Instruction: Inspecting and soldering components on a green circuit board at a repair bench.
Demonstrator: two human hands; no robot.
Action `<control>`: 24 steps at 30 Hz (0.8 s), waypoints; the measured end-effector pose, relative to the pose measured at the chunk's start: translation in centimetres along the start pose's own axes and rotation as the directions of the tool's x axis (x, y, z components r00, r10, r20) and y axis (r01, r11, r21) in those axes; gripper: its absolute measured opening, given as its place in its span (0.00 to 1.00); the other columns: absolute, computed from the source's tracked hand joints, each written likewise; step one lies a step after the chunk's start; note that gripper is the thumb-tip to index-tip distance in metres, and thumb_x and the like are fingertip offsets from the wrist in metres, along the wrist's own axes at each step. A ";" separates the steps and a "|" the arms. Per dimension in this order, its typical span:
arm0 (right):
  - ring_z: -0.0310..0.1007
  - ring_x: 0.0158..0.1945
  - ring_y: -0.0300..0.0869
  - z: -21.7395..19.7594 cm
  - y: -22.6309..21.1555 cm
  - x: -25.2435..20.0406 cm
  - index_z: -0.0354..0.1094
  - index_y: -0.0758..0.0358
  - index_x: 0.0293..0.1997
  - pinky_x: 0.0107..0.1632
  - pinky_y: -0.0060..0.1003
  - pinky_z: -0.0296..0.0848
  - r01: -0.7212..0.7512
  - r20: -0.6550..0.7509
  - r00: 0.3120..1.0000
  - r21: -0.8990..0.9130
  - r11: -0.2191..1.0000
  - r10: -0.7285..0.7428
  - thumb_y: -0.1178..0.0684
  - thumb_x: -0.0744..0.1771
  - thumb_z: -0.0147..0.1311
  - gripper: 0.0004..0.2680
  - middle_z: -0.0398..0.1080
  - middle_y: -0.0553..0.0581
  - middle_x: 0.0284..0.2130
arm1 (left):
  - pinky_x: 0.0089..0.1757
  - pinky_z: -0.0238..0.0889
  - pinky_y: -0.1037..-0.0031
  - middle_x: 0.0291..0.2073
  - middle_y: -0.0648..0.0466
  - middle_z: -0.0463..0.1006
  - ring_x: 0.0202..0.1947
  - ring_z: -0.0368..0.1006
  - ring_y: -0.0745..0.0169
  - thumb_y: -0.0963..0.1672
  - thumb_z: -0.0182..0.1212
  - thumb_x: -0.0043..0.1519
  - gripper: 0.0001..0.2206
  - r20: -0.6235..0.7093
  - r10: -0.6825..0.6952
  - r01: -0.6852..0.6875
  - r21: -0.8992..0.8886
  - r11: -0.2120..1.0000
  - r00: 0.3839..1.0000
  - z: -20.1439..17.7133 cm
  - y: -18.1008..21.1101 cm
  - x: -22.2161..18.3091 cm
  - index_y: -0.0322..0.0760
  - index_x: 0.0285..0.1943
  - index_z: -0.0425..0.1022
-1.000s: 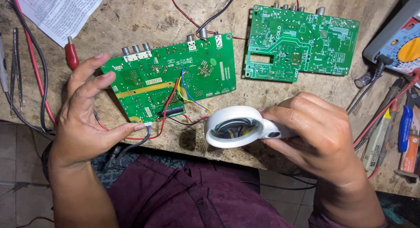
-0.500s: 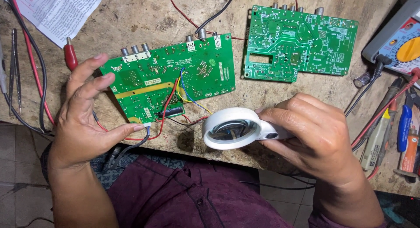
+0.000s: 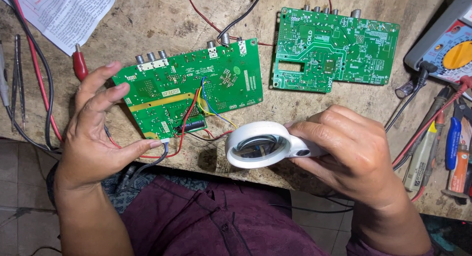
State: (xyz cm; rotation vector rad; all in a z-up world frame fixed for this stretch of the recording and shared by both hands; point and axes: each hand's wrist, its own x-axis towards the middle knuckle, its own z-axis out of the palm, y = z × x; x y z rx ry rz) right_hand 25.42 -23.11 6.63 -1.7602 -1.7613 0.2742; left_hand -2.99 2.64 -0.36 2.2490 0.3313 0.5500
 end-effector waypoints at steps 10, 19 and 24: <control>0.63 0.27 0.47 0.0 0.0 0.1 0.70 0.69 0.43 0.32 0.40 0.61 0.005 0.002 1.000 -0.007 1.000 -0.005 0.49 0.67 0.56 0.11 0.70 0.57 0.29 | 0.77 0.48 0.46 0.76 0.31 0.55 0.80 0.52 0.32 0.43 0.79 0.52 0.41 0.014 0.005 -0.005 0.002 1.000 1.000 -0.1 0.0 0.1 0.38 0.73 0.57; 0.62 0.27 0.48 0.1 0.1 0.1 0.71 0.69 0.44 0.31 0.40 0.60 0.006 0.009 1.000 -0.008 1.000 -0.006 0.48 0.67 0.55 0.12 0.69 0.56 0.28 | 0.76 0.48 0.47 0.75 0.30 0.55 0.80 0.52 0.32 0.43 0.79 0.51 0.42 0.013 0.002 -0.002 -0.004 1.000 1.000 -0.1 -0.2 0.0 0.38 0.73 0.56; 0.63 0.28 0.48 0.0 0.1 0.1 0.70 0.70 0.44 0.32 0.40 0.62 0.016 0.003 1.000 0.000 1.000 -0.016 0.49 0.67 0.56 0.11 0.71 0.57 0.31 | 0.75 0.52 0.53 0.76 0.32 0.54 0.81 0.51 0.34 0.42 0.79 0.52 0.42 0.020 -0.026 0.026 -0.026 0.999 0.999 -0.1 0.0 0.0 0.39 0.74 0.55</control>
